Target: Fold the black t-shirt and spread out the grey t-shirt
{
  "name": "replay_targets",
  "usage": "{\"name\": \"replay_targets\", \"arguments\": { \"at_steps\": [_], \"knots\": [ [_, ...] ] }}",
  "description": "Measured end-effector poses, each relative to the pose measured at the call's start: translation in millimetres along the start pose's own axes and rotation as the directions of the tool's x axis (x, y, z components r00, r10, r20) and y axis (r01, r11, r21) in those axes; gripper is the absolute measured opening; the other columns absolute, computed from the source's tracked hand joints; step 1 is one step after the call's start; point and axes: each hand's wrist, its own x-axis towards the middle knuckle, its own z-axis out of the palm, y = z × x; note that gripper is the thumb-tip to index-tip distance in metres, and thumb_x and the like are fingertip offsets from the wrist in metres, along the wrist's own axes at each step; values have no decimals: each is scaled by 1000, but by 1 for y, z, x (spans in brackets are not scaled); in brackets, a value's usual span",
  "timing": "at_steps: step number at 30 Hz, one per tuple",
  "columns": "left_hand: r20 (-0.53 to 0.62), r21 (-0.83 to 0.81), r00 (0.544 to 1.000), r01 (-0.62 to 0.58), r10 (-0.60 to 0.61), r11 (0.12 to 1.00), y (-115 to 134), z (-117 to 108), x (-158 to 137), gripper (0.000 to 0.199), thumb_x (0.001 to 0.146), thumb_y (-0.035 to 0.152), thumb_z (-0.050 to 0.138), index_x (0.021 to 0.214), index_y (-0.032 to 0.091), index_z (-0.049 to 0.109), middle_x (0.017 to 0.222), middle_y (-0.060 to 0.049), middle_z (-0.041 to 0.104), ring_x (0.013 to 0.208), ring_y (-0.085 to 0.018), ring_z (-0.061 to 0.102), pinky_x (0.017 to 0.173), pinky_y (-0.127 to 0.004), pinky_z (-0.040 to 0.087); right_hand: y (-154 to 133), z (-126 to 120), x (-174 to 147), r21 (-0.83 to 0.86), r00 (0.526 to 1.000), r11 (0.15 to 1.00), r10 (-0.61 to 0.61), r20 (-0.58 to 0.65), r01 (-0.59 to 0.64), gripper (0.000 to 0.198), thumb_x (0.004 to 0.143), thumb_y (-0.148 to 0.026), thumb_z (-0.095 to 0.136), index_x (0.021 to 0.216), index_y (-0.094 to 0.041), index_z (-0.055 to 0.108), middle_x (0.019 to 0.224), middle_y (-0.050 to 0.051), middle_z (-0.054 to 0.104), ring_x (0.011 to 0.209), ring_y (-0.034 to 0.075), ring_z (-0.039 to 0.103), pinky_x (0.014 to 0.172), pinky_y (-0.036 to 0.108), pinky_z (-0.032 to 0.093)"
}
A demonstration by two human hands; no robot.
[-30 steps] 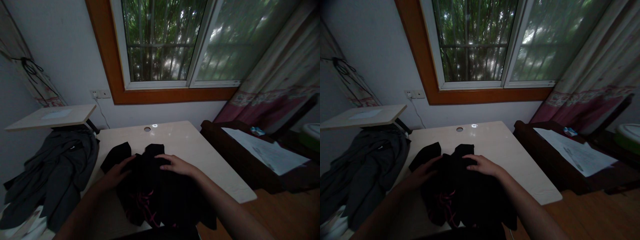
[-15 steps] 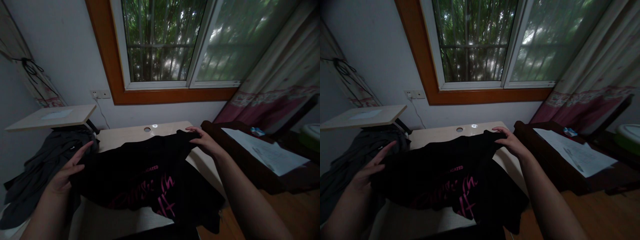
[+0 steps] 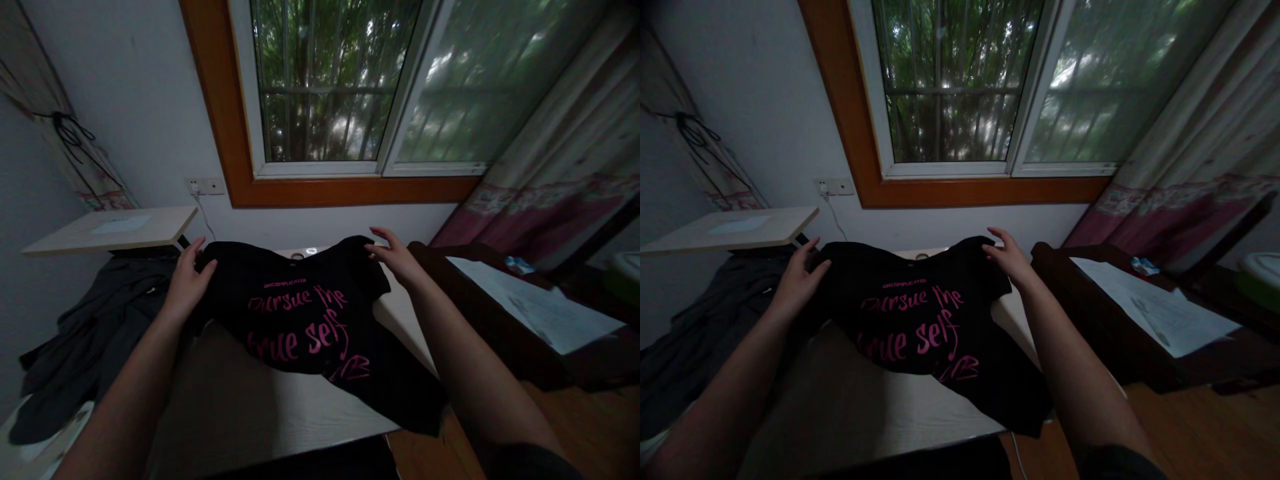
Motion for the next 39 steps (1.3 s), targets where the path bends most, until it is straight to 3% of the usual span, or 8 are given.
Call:
{"name": "replay_targets", "arguments": {
  "at_steps": [4,7,11,14,23,29,33,39],
  "knots": [
    [65,258,963,-269,262,928,8,16,-34,37,90,28,57,126,24,62,143,-9,52,139,-29,43,120,-50,29,8,10,-29,-217,985,974,-27,172,65,37,82,-43,70,115,-26,66,117,9,65,98,24,66,90,42,55],
    [249,273,916,-377,314,885,9,25,-71,20,93,28,54,106,24,69,115,-9,63,115,-26,57,110,-47,41,8,15,-59,-293,888,942,-13,460,165,26,85,-45,68,99,-23,71,104,7,66,94,24,64,89,42,53],
    [635,91,696,-498,335,862,8,26,-112,20,91,37,62,107,26,69,106,-6,65,103,-23,60,100,-43,48,5,17,-98,-230,688,946,10,726,229,36,82,-47,75,112,-27,71,114,5,64,108,25,61,100,42,48],
    [740,69,602,-511,299,857,6,24,-128,63,76,47,78,135,34,58,130,-6,59,118,-28,53,99,-45,49,10,20,-117,-248,641,933,24,768,262,60,71,-44,85,127,-32,64,131,5,58,124,28,53,110,45,39],
    [650,304,751,-397,116,866,-16,39,-110,57,79,9,59,132,30,62,118,-6,69,110,-27,59,100,-45,43,16,42,-103,-315,701,884,-20,713,346,17,74,-9,66,87,-21,69,89,2,65,81,18,62,76,29,49],
    [165,374,985,-106,47,921,-12,41,-58,32,87,27,58,118,23,67,99,-6,67,94,-24,62,88,-35,49,0,39,-59,-528,925,796,-104,365,298,18,91,-30,66,105,-19,68,108,6,68,96,21,64,87,37,53],
    [-35,338,982,-162,184,927,-2,54,-54,20,89,23,54,106,21,65,99,-6,60,91,-20,62,84,-31,50,1,48,-44,-587,950,766,-98,295,261,34,98,-37,60,126,-18,60,128,10,61,107,22,63,91,44,56],
    [455,168,834,-426,313,889,5,81,-89,20,96,22,47,103,21,66,101,-5,64,95,-18,62,86,-31,51,18,62,-44,-631,964,743,-73,255,223,35,98,-37,61,128,-18,59,128,10,61,108,23,63,91,44,56]
  ]
}}
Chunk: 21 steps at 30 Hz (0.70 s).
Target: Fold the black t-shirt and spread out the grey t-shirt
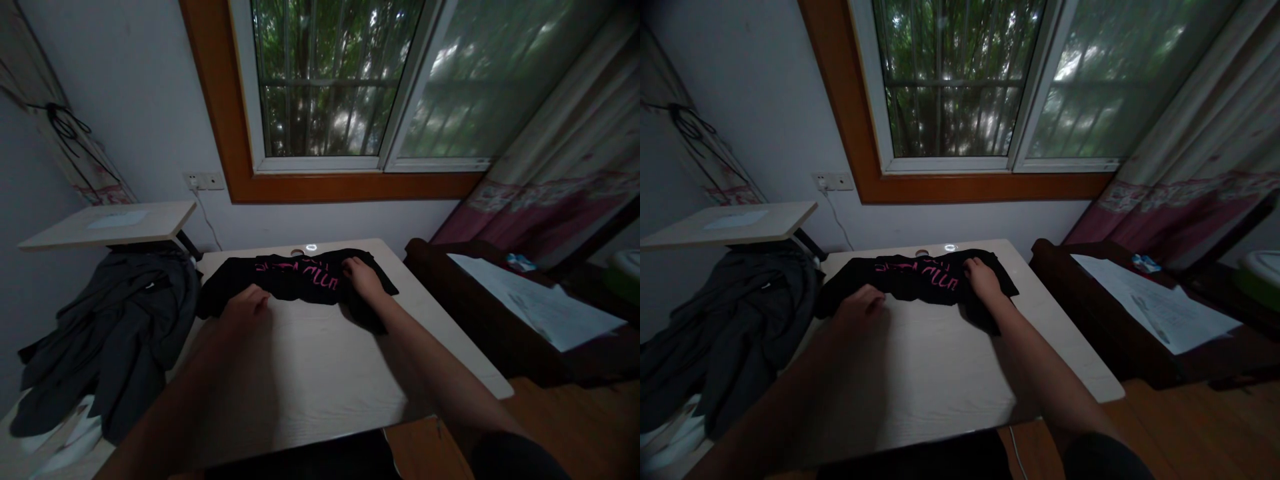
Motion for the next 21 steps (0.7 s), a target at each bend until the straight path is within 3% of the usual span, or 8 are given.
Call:
{"name": "replay_targets", "arguments": {
  "at_steps": [2,5,9,11,13,16,18,21],
  "knots": [
    [114,-4,993,-43,43,999,5,10,-2,26,95,21,50,117,23,64,117,-6,65,110,-21,59,98,-37,49,4,4,0,-8,1000,1000,10,-6,-10,32,98,-36,60,125,-18,61,127,11,61,108,23,63,92,43,55],
    [165,52,985,-58,49,997,11,24,1,50,91,23,60,140,27,52,146,-7,50,132,-27,45,110,-44,42,9,3,-3,-13,1000,1000,-9,2,9,22,100,-33,54,113,-18,66,122,12,61,106,22,62,95,39,53],
    [151,149,988,-15,-8,989,17,41,12,61,90,28,64,147,27,45,159,-9,33,130,-29,45,109,-46,43,13,-7,-22,52,964,974,-224,143,218,22,98,-37,54,106,-20,66,127,12,58,112,23,61,100,39,51],
    [141,194,989,23,-51,981,18,49,18,57,90,32,64,145,25,48,160,-11,32,126,-30,47,106,-46,44,15,-12,-37,81,927,948,-319,197,309,34,91,-44,65,118,-22,63,139,13,51,124,27,56,106,42,48],
    [142,216,986,56,-88,975,17,57,25,52,91,35,62,141,24,52,157,-11,37,123,-30,47,104,-46,45,17,-14,-52,69,906,934,-358,225,352,65,81,-48,76,137,-25,53,151,14,41,136,32,46,112,48,42],
    [130,223,983,94,-125,970,14,66,36,45,92,31,60,136,22,57,149,-10,48,119,-29,48,101,-44,46,23,-13,-69,-2,906,935,-343,247,355,95,71,-36,83,153,-29,36,159,14,30,143,38,35,114,55,37],
    [116,216,985,104,-131,971,10,68,41,39,92,25,58,130,22,61,141,-9,54,115,-28,49,100,-42,46,29,-13,-74,-54,927,948,-293,233,313,93,71,-23,78,153,-29,36,154,15,36,138,37,41,110,53,42],
    [83,162,990,103,-117,982,6,66,45,28,93,22,54,118,23,68,128,-6,61,108,-25,52,98,-40,46,40,-17,-72,-116,971,976,-164,172,185,71,76,-8,61,144,-23,50,130,13,54,114,27,60,97,41,51]
  ]
}}
